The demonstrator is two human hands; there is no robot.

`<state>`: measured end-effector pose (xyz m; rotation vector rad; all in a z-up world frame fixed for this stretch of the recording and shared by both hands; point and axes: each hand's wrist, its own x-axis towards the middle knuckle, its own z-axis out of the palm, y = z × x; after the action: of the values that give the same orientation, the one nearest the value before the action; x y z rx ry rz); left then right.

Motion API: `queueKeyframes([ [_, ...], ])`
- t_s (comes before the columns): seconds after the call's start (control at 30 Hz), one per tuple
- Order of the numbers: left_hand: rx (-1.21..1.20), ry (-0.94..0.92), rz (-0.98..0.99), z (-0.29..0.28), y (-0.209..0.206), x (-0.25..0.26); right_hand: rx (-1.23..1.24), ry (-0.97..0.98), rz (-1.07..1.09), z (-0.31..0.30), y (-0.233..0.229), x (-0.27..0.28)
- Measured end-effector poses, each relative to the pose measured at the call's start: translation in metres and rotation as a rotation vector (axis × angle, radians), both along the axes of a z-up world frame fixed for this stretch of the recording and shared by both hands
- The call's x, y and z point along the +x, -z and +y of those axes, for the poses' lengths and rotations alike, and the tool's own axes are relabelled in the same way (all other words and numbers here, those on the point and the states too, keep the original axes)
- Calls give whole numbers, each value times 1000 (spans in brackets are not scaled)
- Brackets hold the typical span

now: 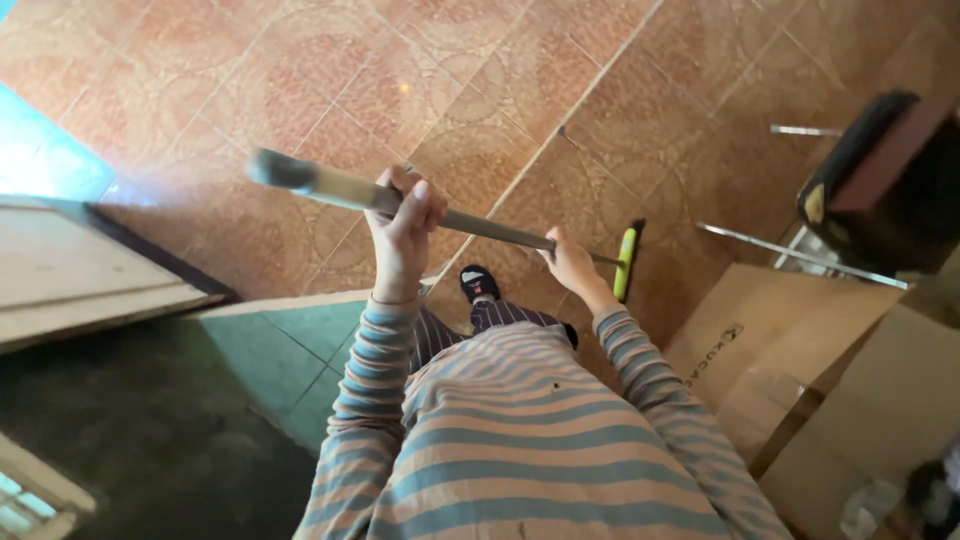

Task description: Sweeping the floor and stairs with a broom and dustpan.

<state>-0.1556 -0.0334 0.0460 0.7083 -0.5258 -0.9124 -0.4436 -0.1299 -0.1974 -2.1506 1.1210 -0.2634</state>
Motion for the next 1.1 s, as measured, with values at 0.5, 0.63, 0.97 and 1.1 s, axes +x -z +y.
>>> queueKeyframes([
  [0.5, 16, -108, -162, 73, -77, 101, 122, 65, -267, 64, -2, 219],
  [0.63, -92, -231, -320, 108, -114, 140, -54, 0, -353, 66, -41, 289],
  [0.97, -238, 108, -199, 122, -10, 224, -37, 172, -107, 126, -74, 217],
  [1.1, 497, 292, -337, 117, -11, 164, 8, 409, -40, 164, -23, 145],
])
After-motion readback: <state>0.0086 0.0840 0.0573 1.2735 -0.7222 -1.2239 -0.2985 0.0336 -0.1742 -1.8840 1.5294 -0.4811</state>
